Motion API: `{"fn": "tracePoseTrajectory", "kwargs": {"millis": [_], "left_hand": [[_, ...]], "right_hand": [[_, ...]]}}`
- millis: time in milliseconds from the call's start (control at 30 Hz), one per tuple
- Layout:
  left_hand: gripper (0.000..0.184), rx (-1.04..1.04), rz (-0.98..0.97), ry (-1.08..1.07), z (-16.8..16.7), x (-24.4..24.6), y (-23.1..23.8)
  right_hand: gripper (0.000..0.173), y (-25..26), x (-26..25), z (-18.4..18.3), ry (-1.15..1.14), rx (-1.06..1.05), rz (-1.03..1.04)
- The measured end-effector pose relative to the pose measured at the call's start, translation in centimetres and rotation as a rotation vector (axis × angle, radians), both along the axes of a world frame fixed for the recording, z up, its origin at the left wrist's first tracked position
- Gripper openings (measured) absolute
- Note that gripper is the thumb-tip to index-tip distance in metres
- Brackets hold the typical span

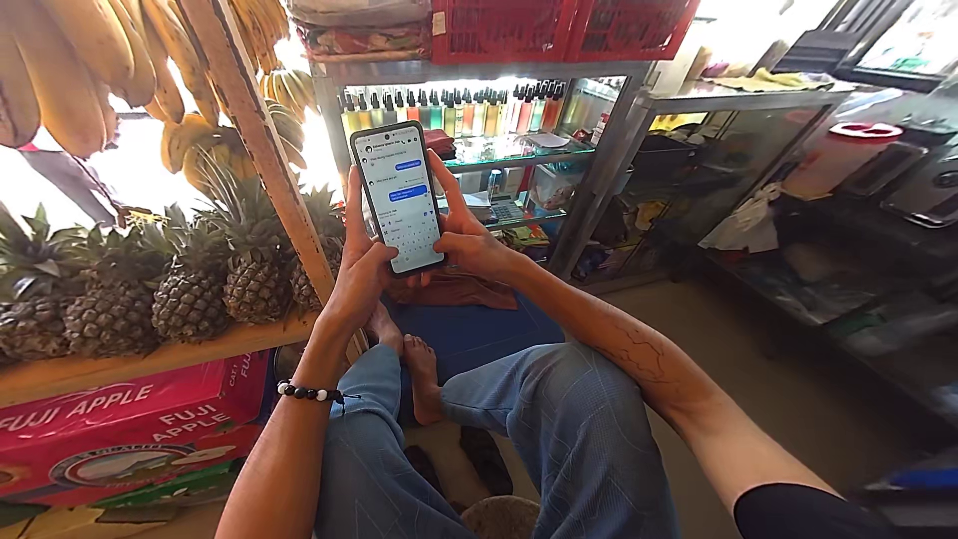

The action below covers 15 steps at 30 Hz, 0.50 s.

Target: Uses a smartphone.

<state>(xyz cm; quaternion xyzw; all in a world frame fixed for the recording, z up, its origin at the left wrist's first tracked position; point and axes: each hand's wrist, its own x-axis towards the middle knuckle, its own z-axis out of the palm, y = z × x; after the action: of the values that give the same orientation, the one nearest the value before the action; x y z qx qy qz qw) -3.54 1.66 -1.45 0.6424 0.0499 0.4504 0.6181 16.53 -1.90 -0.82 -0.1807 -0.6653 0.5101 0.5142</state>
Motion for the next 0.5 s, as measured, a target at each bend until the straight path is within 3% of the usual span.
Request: {"fn": "tracePoseTrajectory", "kwargs": {"millis": [500], "left_hand": [[0.092,0.009,0.001,0.003,0.15,-0.03,-0.14]], "right_hand": [[0.092,-0.53,-0.16,0.30,-0.041,0.021,-0.045]]}}
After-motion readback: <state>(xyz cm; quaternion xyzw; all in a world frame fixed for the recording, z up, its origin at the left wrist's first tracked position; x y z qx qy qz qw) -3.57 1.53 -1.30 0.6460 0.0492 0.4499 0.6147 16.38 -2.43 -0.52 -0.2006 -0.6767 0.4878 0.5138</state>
